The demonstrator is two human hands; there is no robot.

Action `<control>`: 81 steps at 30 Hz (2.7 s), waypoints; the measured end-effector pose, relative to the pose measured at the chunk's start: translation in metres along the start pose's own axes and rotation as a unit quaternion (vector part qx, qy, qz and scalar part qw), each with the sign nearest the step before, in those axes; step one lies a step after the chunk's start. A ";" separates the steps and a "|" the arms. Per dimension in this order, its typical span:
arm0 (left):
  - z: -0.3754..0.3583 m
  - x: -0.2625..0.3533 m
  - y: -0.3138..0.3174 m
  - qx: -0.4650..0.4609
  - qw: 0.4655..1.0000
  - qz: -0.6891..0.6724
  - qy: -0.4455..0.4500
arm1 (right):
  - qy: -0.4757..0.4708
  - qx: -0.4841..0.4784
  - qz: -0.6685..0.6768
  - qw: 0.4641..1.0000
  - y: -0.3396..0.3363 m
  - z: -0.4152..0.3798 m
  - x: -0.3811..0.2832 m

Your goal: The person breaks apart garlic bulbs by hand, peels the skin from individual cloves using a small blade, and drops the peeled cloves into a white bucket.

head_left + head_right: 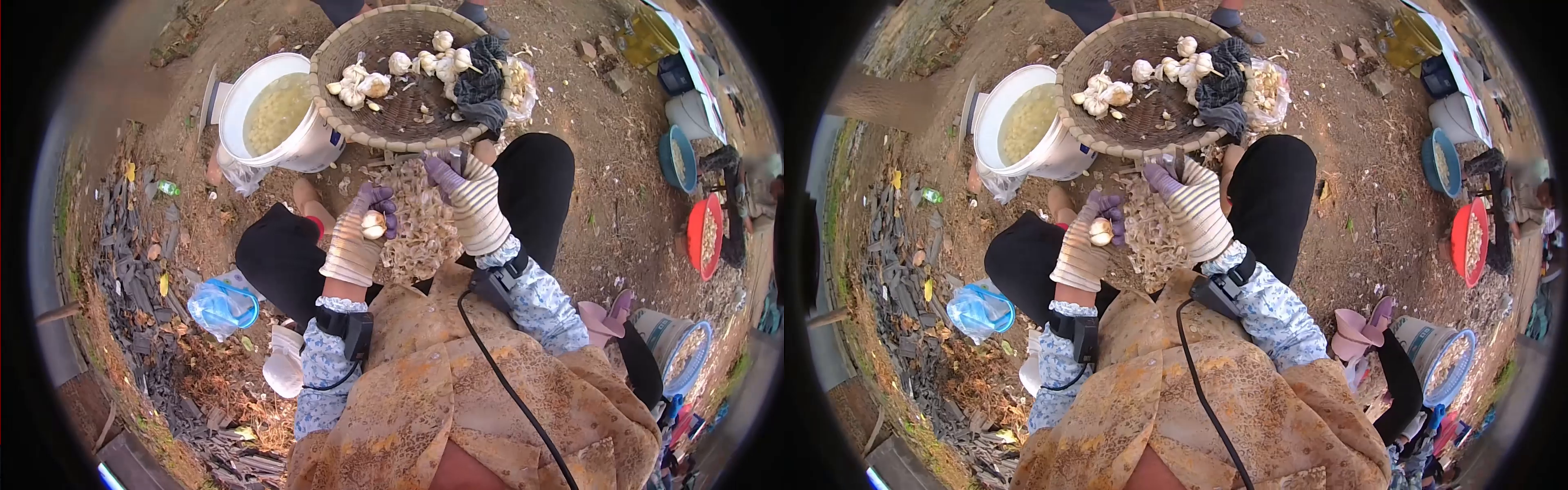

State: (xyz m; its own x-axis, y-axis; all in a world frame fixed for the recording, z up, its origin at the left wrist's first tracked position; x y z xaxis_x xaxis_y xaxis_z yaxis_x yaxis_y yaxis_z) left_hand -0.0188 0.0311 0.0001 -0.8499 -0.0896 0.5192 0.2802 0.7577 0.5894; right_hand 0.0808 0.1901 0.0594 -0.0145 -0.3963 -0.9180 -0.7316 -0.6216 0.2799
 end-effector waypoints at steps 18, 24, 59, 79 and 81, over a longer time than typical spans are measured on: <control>0.011 0.000 0.028 0.093 0.988 -0.089 0.081 | -0.144 -0.205 -0.163 0.954 0.033 -0.003 0.054; 0.009 -0.014 0.014 0.072 0.989 -0.094 0.095 | -0.131 -0.216 -0.277 0.927 0.036 -0.017 0.044; -0.008 -0.014 -0.017 0.101 0.990 0.024 0.100 | 0.040 -0.215 -0.137 0.966 0.032 -0.009 0.071; -0.021 -0.003 -0.026 0.030 0.994 0.005 0.106 | 0.000 -0.219 -0.222 0.950 0.033 -0.015 0.062; -0.027 0.001 -0.018 0.039 0.989 0.051 0.131 | 0.025 -0.263 -0.223 0.938 0.035 -0.024 0.059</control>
State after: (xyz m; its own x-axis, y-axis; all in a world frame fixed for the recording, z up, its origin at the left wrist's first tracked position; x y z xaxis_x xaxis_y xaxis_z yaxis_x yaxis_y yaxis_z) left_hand -0.0132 -0.0001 0.0065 -0.6720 -0.1663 0.7217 0.3139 0.8186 0.4810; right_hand 0.0706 0.1292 0.0212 0.2542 -0.0405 -0.9663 -0.2193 -0.9755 -0.0168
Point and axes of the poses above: each hand's wrist, its own z-axis towards the middle knuckle, its own y-axis out of the palm, x = y × z, the point moved 4 cm from there along z, towards the middle knuckle, and after that the axes turned 1 degree about x, right-handed, at the moved point
